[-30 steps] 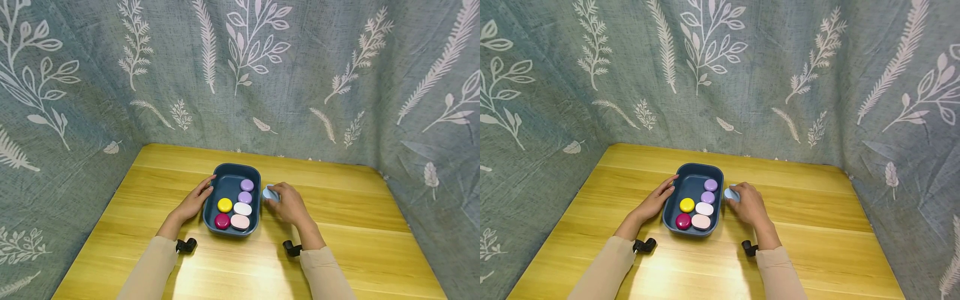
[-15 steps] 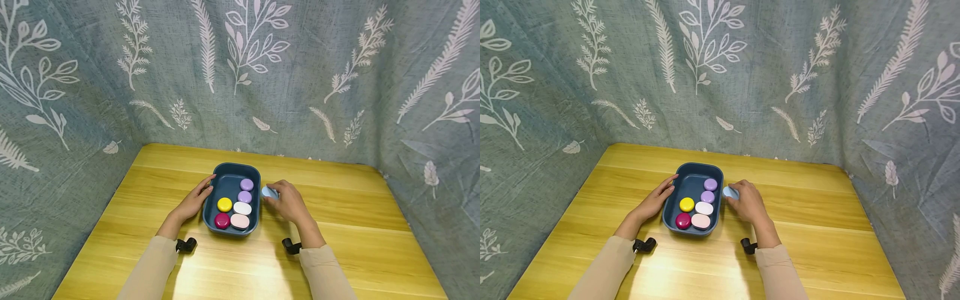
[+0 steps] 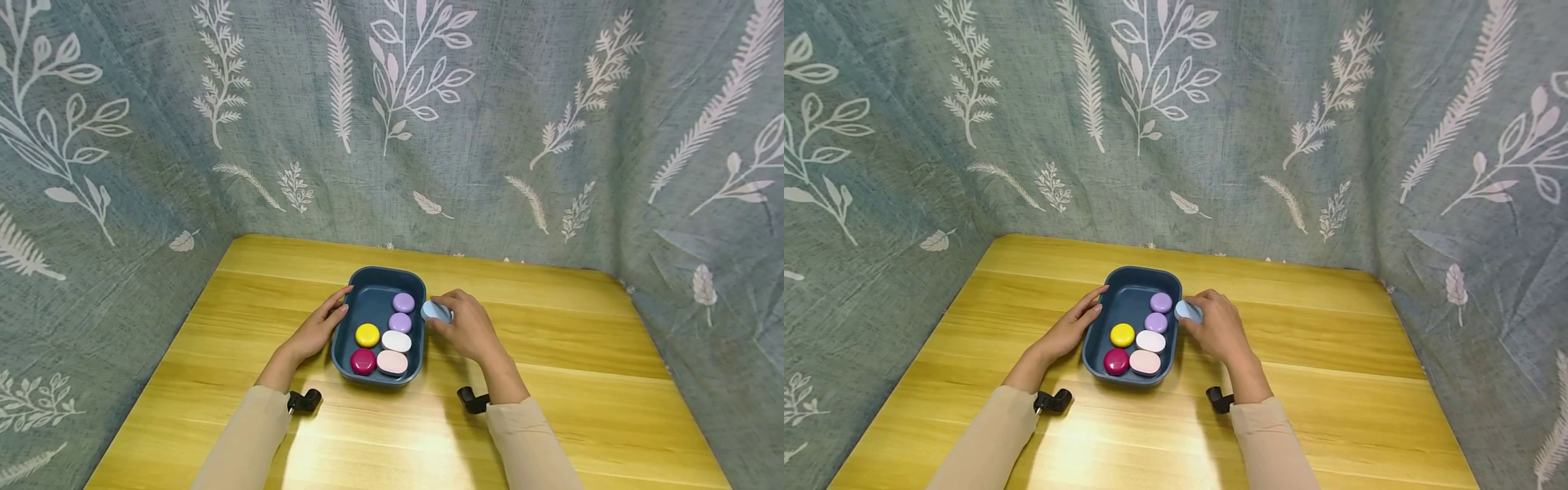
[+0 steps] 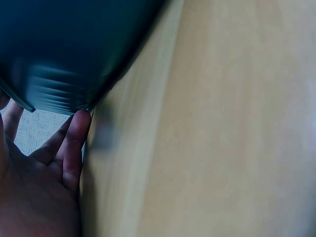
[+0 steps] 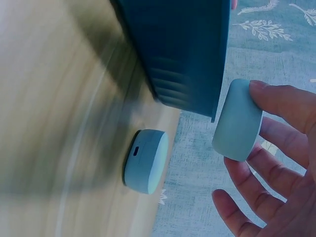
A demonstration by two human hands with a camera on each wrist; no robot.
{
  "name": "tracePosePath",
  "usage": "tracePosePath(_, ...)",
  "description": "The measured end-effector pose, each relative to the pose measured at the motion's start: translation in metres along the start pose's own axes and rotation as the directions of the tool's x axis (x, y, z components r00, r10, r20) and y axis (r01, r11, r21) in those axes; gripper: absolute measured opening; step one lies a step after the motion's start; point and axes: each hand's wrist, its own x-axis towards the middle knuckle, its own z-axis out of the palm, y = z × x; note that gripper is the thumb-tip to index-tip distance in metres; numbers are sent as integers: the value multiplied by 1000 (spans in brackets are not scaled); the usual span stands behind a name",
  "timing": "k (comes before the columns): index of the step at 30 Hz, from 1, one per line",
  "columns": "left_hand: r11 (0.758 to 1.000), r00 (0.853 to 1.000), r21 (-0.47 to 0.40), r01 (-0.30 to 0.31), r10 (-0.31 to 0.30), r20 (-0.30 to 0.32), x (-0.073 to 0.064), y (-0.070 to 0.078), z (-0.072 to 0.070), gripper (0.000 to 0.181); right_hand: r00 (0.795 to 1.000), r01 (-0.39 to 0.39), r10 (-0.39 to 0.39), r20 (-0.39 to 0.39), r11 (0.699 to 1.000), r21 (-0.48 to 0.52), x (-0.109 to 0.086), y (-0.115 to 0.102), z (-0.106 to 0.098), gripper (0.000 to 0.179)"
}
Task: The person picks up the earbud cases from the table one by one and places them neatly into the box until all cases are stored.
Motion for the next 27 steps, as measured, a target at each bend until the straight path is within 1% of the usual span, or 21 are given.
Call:
tracePosePath(4, 1000, 1000, -9, 0, 0, 4, 0, -1, 0, 45, 1000, 16, -16, 1, 1000, 0, 3, -5, 0, 36)
tracePosePath(11, 1000, 1000, -8, 16, -16, -3, 0, -1, 0, 45, 1000, 16, -16, 14, 1000, 1, 7, -11, 2, 38)
tracePosePath(17, 1000, 1000, -29, 8, -7, 8, 1, -1, 0, 47, 999, 31, -31, 13, 1000, 2, 10, -17, 4, 40)
tracePosePath(24, 1000, 1000, 5, -5, 5, 0, 1, -1, 0, 47, 999, 33, -33, 36, 999, 12, 11, -23, 9, 43)
tracePosePath(25, 1000, 1000, 3, 3, -3, 6, -1, 4, -1, 47, 999, 32, -33, 38, 999, 12, 12, -24, 9, 43)
tracePosePath(27, 1000, 1000, 2, 1, -1, 8, -1, 4, -1, 47, 999, 34, -34, 40, 999, 12, 12, -25, 10, 43)
